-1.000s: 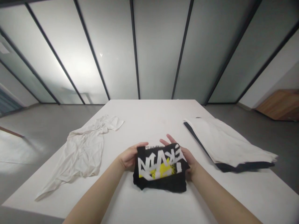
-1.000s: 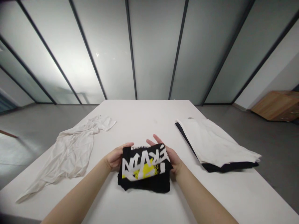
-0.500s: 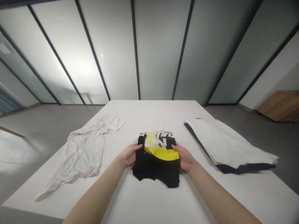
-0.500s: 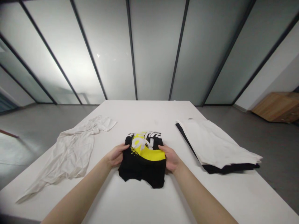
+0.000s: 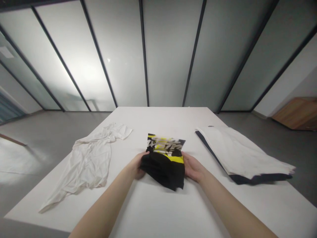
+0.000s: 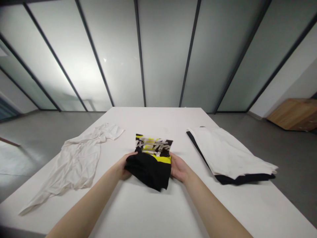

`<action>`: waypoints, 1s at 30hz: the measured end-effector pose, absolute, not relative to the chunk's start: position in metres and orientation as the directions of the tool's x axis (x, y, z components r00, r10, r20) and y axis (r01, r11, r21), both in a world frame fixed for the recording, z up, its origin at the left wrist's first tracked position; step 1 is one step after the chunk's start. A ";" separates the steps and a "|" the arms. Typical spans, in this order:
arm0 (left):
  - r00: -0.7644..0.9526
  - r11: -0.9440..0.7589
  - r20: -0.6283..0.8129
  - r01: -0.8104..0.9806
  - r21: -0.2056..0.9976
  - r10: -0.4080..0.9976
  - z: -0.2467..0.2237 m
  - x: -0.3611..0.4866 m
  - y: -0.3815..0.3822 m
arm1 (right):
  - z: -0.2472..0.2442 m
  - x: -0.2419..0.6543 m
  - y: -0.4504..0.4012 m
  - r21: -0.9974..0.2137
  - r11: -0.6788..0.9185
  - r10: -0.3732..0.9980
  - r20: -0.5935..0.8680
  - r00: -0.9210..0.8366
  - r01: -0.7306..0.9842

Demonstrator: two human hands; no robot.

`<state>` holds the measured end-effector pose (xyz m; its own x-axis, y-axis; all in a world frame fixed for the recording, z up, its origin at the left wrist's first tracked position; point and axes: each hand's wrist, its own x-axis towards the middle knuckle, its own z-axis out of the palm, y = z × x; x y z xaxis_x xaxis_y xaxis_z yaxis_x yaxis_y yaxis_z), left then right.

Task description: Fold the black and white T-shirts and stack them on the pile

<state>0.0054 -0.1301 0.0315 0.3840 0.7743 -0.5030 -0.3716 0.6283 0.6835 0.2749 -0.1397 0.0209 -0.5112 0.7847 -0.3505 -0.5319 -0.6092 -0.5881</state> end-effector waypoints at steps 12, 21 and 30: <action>0.353 0.540 -0.429 -0.326 0.776 0.831 0.025 -0.005 -0.128 | 0.016 0.270 -0.150 -0.720 -0.495 0.868 -0.391 -0.306 -0.485; 0.597 0.618 -0.420 -0.167 0.768 0.683 0.024 -0.001 -0.146 | 0.009 0.283 -0.152 -0.652 -0.675 0.729 -0.516 -0.450 -0.345; 0.190 0.418 -0.379 -0.249 0.874 0.906 0.014 0.014 -0.135 | 0.005 0.291 -0.141 -0.702 -0.602 0.797 -0.502 -0.336 -0.379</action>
